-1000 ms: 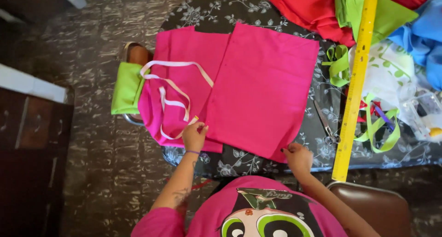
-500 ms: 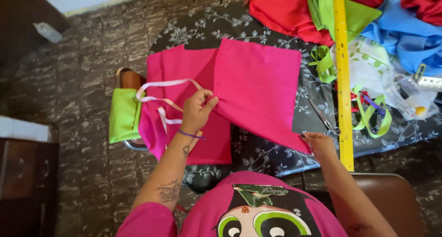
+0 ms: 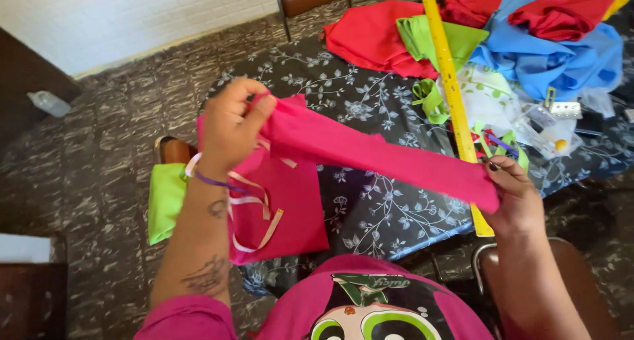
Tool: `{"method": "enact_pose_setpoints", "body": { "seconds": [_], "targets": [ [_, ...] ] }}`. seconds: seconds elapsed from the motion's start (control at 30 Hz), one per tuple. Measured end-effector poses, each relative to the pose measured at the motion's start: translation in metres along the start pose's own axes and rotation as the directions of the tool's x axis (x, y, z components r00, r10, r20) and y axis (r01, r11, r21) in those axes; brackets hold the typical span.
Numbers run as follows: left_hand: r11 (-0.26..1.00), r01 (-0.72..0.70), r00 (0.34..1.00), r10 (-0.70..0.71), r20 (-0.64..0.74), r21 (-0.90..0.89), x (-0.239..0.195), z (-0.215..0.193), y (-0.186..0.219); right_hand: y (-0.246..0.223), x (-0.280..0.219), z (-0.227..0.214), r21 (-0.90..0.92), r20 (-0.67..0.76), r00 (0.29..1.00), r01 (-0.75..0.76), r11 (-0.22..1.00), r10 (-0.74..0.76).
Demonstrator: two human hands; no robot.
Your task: Cutting pink fabric with scissors, folding it, and then sorting through a pile of various colored fabric pieces on a table.
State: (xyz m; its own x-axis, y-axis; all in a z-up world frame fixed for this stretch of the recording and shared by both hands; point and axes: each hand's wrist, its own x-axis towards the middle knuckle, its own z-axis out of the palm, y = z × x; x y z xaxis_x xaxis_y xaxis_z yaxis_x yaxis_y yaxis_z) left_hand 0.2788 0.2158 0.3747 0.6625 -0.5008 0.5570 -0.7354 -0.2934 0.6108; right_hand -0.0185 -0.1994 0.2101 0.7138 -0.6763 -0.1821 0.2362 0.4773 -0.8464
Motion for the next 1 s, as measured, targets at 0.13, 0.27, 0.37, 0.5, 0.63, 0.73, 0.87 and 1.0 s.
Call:
{"method": "enact_pose_setpoints", "body": {
  "seconds": [0.13, 0.27, 0.37, 0.5, 0.63, 0.73, 0.87, 1.0],
  "targets": [
    [0.999, 0.040, 0.995, -0.037, 0.094, -0.035, 0.034, -0.026, 0.033, -0.022, -0.044, 0.002, -0.018, 0.043, 0.999, 0.009, 1.000, -0.009],
    [0.901, 0.379, 0.912, -0.325, 0.248, -0.210, 0.084, 0.004, 0.047, -0.016, -0.058, 0.007, -0.056, 0.380, 0.916, -0.120, 0.991, 0.132],
    [0.805, 0.523, 0.849, -0.461, 0.259, -0.280, 0.121, 0.077, 0.010, 0.053, -0.030, -0.014, -0.273, 0.325, 0.937, -0.041, 0.961, 0.132],
    [0.907, 0.422, 0.900, -0.419, 0.121, 0.007, 0.116, 0.206, -0.088, 0.121, -0.007, -0.014, -0.505, -0.109, 0.956, -0.290, 0.813, 0.274],
    [0.977, 0.212, 0.972, -0.214, 0.100, 0.025, 0.009, 0.280, -0.063, 0.197, 0.020, -0.033, -0.412, -0.149, 0.950, -0.312, 0.856, 0.275],
    [0.865, 0.500, 0.820, -0.489, 0.296, 0.043, -0.096, 0.338, -0.069, 0.236, 0.036, -0.058, -0.353, -0.201, 0.916, -0.399, 0.846, 0.348],
    [0.829, 0.559, 0.685, -0.470, 0.557, 0.012, -0.203, 0.392, -0.078, 0.254, 0.046, -0.071, -0.239, -0.226, 0.853, -0.517, 0.822, 0.471],
    [0.822, 0.569, 0.633, -0.455, 0.626, 0.021, -0.215, 0.413, -0.067, 0.258, 0.047, -0.077, -0.231, -0.148, 0.861, -0.508, 0.830, 0.486]
  ]
}}
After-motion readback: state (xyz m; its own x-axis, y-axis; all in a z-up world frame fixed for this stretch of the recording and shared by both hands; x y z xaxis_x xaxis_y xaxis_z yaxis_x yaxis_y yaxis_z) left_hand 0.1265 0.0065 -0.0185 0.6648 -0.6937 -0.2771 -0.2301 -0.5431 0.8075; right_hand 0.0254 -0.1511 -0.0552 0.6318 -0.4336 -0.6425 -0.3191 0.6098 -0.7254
